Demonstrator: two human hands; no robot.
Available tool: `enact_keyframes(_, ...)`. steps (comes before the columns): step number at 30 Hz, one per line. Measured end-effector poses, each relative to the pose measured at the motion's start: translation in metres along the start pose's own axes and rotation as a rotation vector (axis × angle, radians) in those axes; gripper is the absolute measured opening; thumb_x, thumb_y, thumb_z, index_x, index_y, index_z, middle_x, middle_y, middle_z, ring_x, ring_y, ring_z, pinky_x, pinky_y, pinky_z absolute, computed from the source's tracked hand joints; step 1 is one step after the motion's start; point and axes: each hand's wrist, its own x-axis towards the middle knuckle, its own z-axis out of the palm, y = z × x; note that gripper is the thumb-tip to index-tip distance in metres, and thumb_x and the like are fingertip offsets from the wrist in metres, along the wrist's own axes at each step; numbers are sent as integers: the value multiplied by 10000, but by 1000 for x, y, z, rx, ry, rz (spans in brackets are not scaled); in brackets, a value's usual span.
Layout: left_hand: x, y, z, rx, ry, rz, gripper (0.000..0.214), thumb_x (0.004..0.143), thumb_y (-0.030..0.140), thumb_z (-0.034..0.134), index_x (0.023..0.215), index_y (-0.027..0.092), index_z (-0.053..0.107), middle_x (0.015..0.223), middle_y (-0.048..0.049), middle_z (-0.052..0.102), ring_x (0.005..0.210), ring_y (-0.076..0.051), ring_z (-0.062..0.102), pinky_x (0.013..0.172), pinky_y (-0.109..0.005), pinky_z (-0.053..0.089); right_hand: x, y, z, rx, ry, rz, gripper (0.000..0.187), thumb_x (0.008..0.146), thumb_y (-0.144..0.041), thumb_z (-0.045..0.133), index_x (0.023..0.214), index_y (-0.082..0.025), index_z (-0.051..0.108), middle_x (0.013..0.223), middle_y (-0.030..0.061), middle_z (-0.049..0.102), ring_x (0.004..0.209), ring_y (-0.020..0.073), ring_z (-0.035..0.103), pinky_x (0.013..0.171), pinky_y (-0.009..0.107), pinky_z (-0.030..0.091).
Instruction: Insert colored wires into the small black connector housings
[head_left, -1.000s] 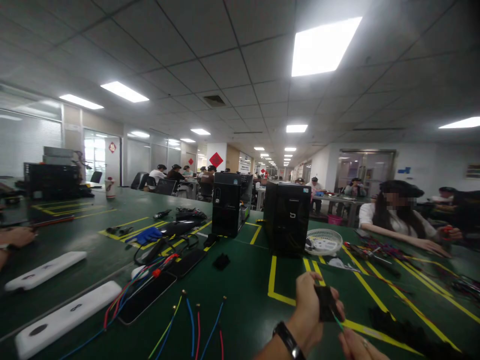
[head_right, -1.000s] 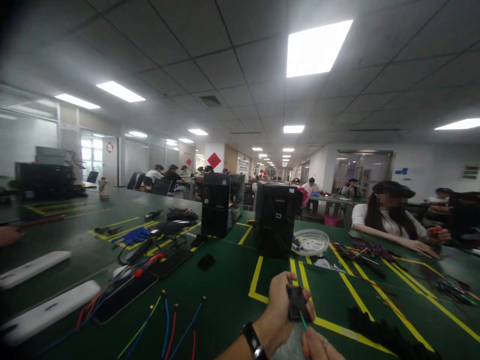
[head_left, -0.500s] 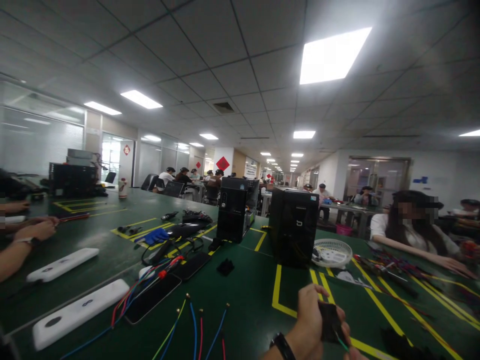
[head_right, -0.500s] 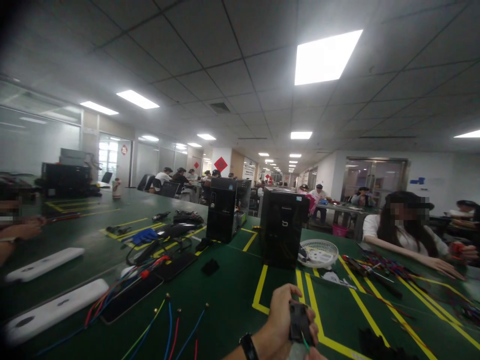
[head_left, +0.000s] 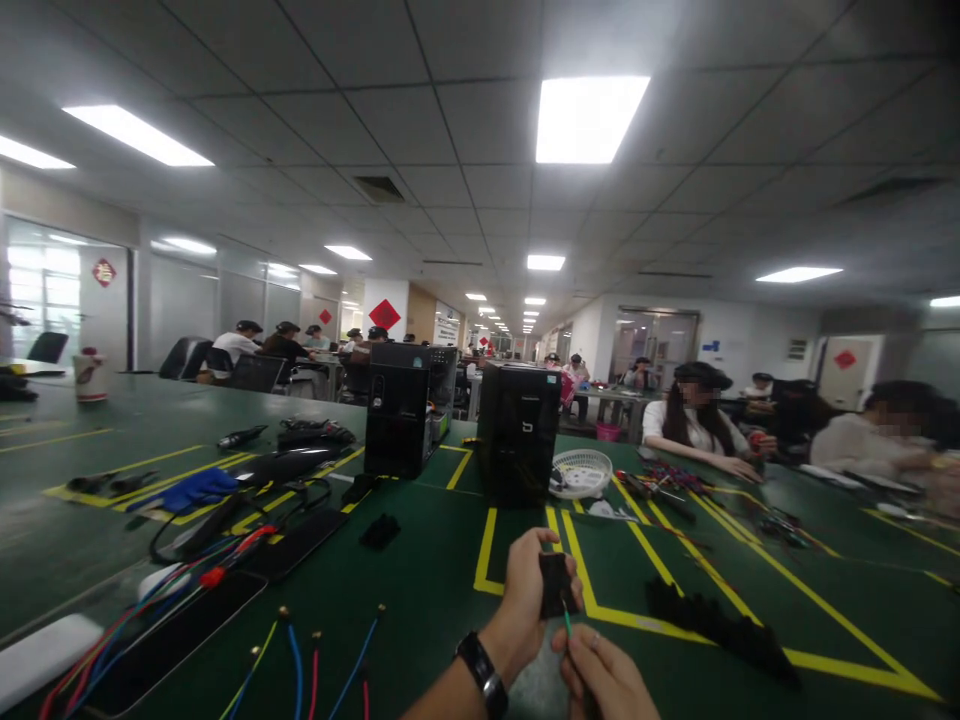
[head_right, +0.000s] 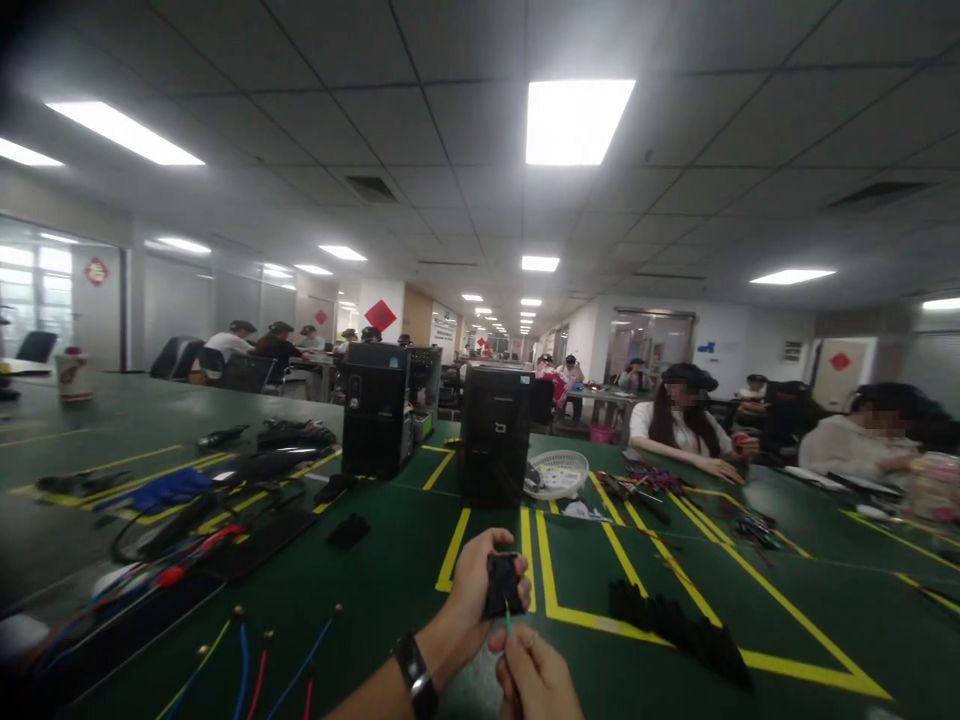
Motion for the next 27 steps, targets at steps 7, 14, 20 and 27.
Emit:
enact_keyframes(7, -6, 0, 0, 256, -16, 159, 185, 775, 389, 456, 836, 215, 440, 536, 21, 565, 376, -135, 519, 388, -221, 365, 9, 8, -5, -15, -2, -29, 523, 634, -699, 608, 655, -187, 501, 331, -153, 242, 296, 14, 106, 328, 166, 106)
enact_keyframes(14, -2, -10, 12, 26, 13, 26, 181, 714, 355, 515, 788, 223, 416, 518, 27, 542, 377, -135, 508, 407, -244, 395, 6, 12, -3, -88, 190, -190, 564, 614, -750, 586, 603, -202, 451, 446, -102, 333, 388, 47, 267, 388, 183, 225)
enact_keyframes(20, -3, -7, 26, -29, 15, 0, 166, 698, 323, 502, 794, 222, 413, 514, 28, 531, 378, -126, 496, 408, -232, 390, -1, 1, 2, -101, 201, -188, 514, 686, -714, 549, 641, -208, 468, 435, -116, 283, 373, 57, 215, 372, 201, 195)
enact_keyframes(27, -4, -6, 19, 46, 76, 10, 109, 715, 273, 494, 753, 214, 411, 501, 21, 537, 369, -120, 499, 397, -218, 381, -9, -5, 9, -70, 204, -134, 547, 625, -744, 568, 568, -227, 397, 369, -129, 245, 328, 40, 184, 336, 185, 168)
